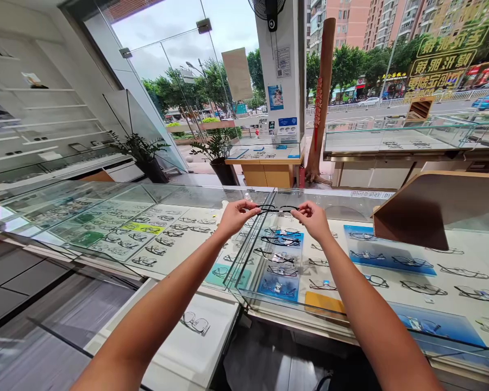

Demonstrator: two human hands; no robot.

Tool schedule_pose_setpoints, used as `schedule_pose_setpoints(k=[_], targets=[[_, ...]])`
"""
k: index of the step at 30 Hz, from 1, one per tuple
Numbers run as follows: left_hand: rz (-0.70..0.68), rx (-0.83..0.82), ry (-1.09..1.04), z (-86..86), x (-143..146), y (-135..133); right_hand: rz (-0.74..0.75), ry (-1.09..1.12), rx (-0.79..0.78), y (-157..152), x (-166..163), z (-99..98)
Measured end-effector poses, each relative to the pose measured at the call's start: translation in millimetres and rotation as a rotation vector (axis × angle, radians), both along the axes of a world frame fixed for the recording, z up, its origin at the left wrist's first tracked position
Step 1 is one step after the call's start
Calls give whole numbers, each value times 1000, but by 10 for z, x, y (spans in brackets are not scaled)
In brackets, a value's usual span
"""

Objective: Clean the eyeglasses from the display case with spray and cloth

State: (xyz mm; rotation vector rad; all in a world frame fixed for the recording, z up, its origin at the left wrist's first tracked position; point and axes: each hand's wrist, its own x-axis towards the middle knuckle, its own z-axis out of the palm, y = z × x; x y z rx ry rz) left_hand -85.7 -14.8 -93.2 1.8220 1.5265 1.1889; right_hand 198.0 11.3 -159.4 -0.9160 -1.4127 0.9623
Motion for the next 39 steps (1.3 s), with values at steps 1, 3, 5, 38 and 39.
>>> schedule_pose_setpoints(k=[1, 3, 5, 38, 39], targets=[[2, 3, 4, 5, 6, -8, 1, 0, 0, -2, 0, 2], [9, 7, 11, 11, 17, -23, 4, 0, 2, -6, -2, 5], [17, 7, 20, 8, 23, -32, 4, 1, 4, -9, -5, 5], [34, -476, -1046, -66, 509, -371, -318, -499, 1064, -473, -495, -99], [53, -481, -1066, -66, 486, -398, -318, -516, 1097, -492, -506, -93]])
